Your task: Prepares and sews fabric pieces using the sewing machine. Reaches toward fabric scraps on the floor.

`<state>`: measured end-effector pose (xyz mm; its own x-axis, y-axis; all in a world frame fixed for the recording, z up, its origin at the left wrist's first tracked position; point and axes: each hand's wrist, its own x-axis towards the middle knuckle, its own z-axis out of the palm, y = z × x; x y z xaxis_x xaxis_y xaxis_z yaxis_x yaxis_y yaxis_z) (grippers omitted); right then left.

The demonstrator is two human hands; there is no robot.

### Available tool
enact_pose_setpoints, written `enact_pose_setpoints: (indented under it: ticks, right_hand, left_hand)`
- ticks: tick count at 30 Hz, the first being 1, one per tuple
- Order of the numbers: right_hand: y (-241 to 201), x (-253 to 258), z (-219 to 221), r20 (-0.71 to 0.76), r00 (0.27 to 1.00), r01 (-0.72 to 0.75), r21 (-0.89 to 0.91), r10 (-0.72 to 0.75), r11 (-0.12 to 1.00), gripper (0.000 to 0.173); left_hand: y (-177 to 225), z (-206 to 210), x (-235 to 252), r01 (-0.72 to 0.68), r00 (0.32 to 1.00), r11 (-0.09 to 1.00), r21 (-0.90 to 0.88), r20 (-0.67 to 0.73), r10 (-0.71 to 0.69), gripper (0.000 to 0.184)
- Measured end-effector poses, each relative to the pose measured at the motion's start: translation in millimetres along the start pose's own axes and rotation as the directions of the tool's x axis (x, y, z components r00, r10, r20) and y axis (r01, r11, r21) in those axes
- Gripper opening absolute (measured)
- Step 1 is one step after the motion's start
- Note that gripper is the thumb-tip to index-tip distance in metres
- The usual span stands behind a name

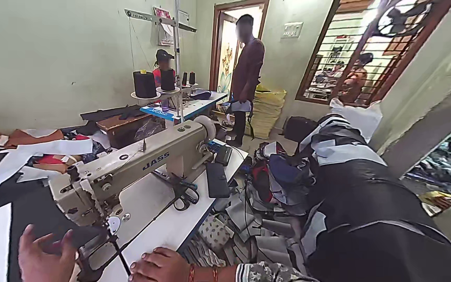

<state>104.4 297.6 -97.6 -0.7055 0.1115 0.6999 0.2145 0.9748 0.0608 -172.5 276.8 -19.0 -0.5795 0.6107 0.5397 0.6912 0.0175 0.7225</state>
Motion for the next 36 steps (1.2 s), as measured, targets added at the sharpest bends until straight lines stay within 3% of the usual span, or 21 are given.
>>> enact_pose_setpoints:
  ticks: [3, 7, 10, 17, 36]
  right_hand:
    - [2.5, -1.1, 2.9, -0.008, 1.0, -0.004, 0.016, 0.004, 1.0, 0.057]
    - [-1.7, 1.5, -10.4, 0.001, 1.0, 0.007, -0.027, -0.007, 1.0, 0.049]
    - [-1.4, 4.2, -9.0, -0.028, 0.999, 0.043, -0.046, -0.044, 0.998, 0.049]
    - [0.4, 2.6, -9.3, 0.004, 0.999, 0.048, -0.077, -0.047, 0.996, 0.048]
    - [-1.3, 0.4, -6.8, 0.016, 1.0, 0.011, -0.025, -0.011, 1.0, 0.052]
  left_hand:
    - [-10.0, 4.5, 4.7, -0.02, 0.995, 0.999, 0.039, -0.1, 0.024, 0.081]
    - [-33.1, 10.4, 3.3, 0.002, 0.992, 0.999, 0.052, -0.13, 0.005, 0.084]
    - [-11.4, 2.1, 3.3, 0.035, 0.99, 0.999, 0.035, -0.139, -0.03, 0.085]
    - [15.8, 1.2, -0.2, 0.096, 0.991, 0.995, -0.02, -0.089, -0.098, 0.083]
    - [7.8, 0.5, -0.6, 0.103, 0.994, 0.994, -0.03, -0.045, -0.105, 0.08]
